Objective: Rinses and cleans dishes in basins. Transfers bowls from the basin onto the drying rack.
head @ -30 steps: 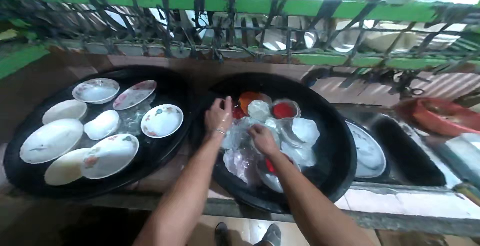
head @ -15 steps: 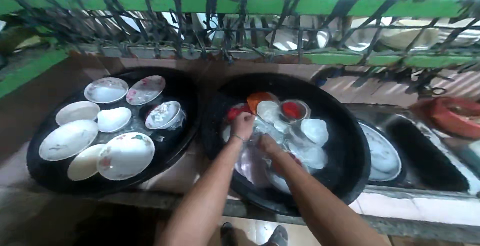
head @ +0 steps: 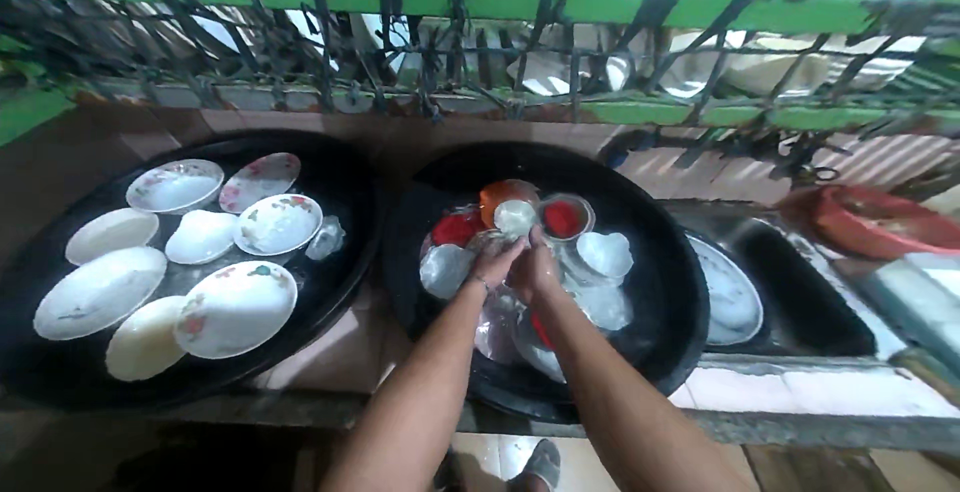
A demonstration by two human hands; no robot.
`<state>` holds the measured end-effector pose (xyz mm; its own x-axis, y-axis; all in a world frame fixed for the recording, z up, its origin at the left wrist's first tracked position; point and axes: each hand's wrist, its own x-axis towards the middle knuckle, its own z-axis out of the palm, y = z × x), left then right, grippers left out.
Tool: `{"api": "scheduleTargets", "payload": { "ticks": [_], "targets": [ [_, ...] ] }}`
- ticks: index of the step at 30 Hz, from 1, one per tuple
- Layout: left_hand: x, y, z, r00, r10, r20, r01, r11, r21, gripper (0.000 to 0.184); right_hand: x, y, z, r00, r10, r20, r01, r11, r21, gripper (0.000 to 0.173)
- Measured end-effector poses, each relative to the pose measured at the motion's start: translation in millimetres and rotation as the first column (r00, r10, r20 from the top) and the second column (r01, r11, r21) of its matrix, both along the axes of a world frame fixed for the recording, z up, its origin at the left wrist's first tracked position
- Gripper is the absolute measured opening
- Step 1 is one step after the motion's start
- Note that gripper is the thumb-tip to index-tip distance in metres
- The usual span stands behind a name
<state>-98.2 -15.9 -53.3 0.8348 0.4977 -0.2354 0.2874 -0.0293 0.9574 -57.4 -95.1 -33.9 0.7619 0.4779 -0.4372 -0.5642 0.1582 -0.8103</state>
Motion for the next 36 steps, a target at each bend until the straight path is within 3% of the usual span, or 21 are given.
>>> {"api": "scheduleTargets", "payload": {
  "ticks": [2,4,7,9,12,13,15,17,19,20,21,23,25,27,28,30,33,35,36],
  "targets": [
    [2.4,0.5,2.5,0.999,0.041,-0.023,-0.039,0.997,0.066,0.048,-5.5,-3.6,0.6,0.973,0.150,0.173,-0.135,0.986,-0.097,0.078],
    [-1.5,1.8,14.9,0.993,0.114,-0.037,-0.110,0.990,0.091,0.048,-2.7,-11.1,-2.4,0.888,0.356,0.292,-0.252,0.907,-0.337,0.079],
    [-1.4,2.0,19.4,0.984,0.121,-0.132,-0.112,0.991,0.075,0.064,7.1,-14.5,-7.8,0.774,0.521,0.360,-0.196,0.738,-0.646,0.080],
    [-4.2,0.1,18.4,0.987,0.088,-0.136,-0.071,0.990,0.125,0.046,3.9,-7.5,-7.0,0.753,0.505,0.421,-0.180,0.774,-0.607,0.072],
    [-7.2,21.0,22.3,0.970,0.232,-0.072,-0.210,0.951,0.226,0.041,-6.9,-4.2,-2.5,0.651,0.547,0.527,-0.353,0.832,-0.427,0.057],
    [-8.7,30.6,28.6,0.955,0.287,-0.072,-0.258,0.928,0.270,0.044,-7.9,-6.8,-1.3,0.587,0.559,0.586,-0.369,0.829,-0.421,0.048],
    [-18.7,49.8,47.8,0.939,0.333,-0.092,-0.267,0.868,0.418,0.047,-8.6,-10.2,-1.8,0.460,0.584,0.669,-0.236,0.806,-0.543,0.033],
    [-34.5,78.4,71.4,0.921,0.385,-0.061,-0.287,0.775,0.563,0.050,-4.7,-12.5,-3.6,0.377,0.770,0.515,-0.119,0.591,-0.798,0.032],
    [-55.0,113.8,100.7,0.895,0.447,0.014,-0.347,0.674,0.652,0.051,-3.1,-15.7,-8.5,0.356,0.897,0.263,-0.136,0.328,-0.935,0.066],
    [-66.5,133.6,114.4,0.876,0.480,0.045,-0.380,0.631,0.676,0.052,-4.8,-17.4,-8.3,0.335,0.929,0.160,-0.159,0.223,-0.962,0.076],
    [-79.0,153.9,126.8,0.855,0.515,0.061,-0.410,0.600,0.687,0.054,-6.2,-17.6,-9.6,0.307,0.948,0.086,-0.168,0.143,-0.975,0.075],
    [-103.9,191.6,141.4,0.798,0.598,0.075,-0.466,0.533,0.706,0.055,-11.5,-18.8,-14.2,0.257,0.966,0.021,-0.173,0.067,-0.983,0.055],
    [-121.2,215.9,143.3,0.743,0.667,0.050,-0.483,0.483,0.731,0.058,-12.8,-17.6,-21.5,0.227,0.974,0.001,-0.174,0.042,-0.984,0.049],
    [-126.4,210.2,137.9,0.755,0.655,0.035,-0.462,0.493,0.737,0.061,-11.8,-15.7,-19.0,0.190,0.981,0.032,-0.181,0.067,-0.981,0.044],
    [-124.4,196.1,133.5,0.803,0.595,0.037,-0.424,0.526,0.737,0.058,-7.0,-15.6,-21.6,0.158,0.983,0.096,-0.186,0.126,-0.974,0.041],
    [-110.1,160.0,117.4,0.894,0.447,0.035,-0.340,0.624,0.704,0.044,12.1,-15.0,-36.9,0.141,0.940,0.312,-0.238,0.338,-0.910,0.034],
    [-77.6,103.6,71.7,0.983,0.183,-0.028,-0.149,0.873,0.465,0.035,35.5,-26.1,-48.0,0.448,0.667,0.595,-0.356,0.744,-0.566,0.017],
    [-54.6,69.5,42.2,0.992,0.077,-0.102,-0.036,0.934,0.355,0.046,40.6,-30.8,-47.7,0.731,0.433,0.528,-0.258,0.891,-0.373,0.023],
    [-43.6,55.8,31.1,0.989,0.081,-0.124,-0.044,0.959,0.278,0.055,42.4,-31.1,-47.7,0.826,0.320,0.465,-0.179,0.930,-0.322,0.027]
  ]
}}
